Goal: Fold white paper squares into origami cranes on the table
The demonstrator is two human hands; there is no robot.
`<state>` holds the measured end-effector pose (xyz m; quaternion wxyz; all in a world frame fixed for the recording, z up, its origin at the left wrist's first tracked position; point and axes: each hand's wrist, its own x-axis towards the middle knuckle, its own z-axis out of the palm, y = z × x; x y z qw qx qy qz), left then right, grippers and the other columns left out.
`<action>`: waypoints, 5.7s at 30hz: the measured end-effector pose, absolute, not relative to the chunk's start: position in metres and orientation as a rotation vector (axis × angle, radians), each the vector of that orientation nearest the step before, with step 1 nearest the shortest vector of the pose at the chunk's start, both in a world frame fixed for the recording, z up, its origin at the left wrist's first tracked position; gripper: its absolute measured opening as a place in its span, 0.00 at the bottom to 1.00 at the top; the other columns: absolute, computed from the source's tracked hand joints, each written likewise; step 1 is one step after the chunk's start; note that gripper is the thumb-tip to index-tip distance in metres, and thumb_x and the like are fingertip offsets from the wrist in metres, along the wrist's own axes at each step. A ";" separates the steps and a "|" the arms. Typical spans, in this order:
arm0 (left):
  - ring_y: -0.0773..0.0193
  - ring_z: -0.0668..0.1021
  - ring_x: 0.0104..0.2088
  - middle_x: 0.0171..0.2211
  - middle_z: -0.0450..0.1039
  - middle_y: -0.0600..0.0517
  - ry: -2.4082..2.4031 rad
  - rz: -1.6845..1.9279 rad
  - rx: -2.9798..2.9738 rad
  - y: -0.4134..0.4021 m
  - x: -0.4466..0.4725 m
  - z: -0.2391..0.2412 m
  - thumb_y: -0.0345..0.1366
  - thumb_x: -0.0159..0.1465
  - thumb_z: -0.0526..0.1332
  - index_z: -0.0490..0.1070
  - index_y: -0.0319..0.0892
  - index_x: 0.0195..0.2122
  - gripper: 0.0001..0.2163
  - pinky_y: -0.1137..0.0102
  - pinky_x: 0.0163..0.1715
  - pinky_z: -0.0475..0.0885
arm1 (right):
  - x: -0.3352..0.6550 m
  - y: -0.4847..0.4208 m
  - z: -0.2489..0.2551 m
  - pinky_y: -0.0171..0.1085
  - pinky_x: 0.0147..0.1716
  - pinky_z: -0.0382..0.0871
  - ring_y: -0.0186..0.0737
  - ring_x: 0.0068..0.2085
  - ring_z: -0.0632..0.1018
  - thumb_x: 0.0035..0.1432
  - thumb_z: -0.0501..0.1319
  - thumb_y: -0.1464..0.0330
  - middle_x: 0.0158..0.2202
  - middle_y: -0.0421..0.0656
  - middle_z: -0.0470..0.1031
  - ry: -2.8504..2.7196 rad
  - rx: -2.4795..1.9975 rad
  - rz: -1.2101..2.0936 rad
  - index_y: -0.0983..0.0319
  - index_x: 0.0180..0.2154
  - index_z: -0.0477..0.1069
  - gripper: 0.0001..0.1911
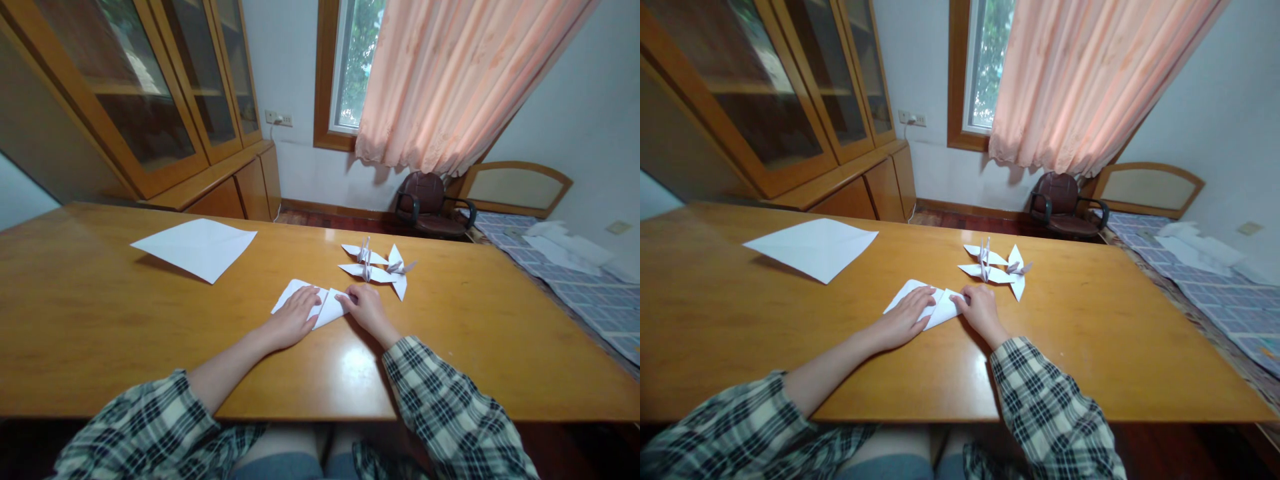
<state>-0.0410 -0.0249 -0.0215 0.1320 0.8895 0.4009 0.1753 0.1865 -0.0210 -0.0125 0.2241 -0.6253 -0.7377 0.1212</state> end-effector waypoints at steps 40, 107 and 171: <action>0.49 0.53 0.67 0.68 0.49 0.48 1.220 0.284 2.676 -0.016 -0.046 -0.021 0.52 0.68 0.48 0.53 0.53 0.66 0.26 0.51 0.64 0.48 | 0.187 -0.055 0.001 0.46 0.61 0.61 0.42 0.57 0.73 0.63 0.54 0.73 0.54 0.48 0.74 -2.504 -0.864 0.490 0.61 0.50 0.74 0.16; 0.55 0.78 0.46 0.48 0.75 0.45 0.981 1.200 1.071 -0.007 -0.027 -0.018 0.47 0.62 0.59 0.65 0.39 0.50 0.20 0.62 0.46 0.74 | 0.195 -0.043 -0.001 0.37 0.35 0.69 0.37 0.32 0.71 0.63 0.54 0.66 0.32 0.40 0.70 -1.778 -1.169 0.838 0.60 0.66 0.46 0.33; 0.51 0.66 0.56 0.60 0.65 0.47 1.185 0.373 2.689 -0.013 -0.051 -0.012 0.37 0.69 0.49 0.67 0.50 0.58 0.18 0.54 0.56 0.61 | 0.204 -0.039 0.003 0.42 0.46 0.63 0.41 0.42 0.73 0.64 0.58 0.64 0.39 0.45 0.78 -2.376 -1.102 0.519 0.59 0.40 0.78 0.11</action>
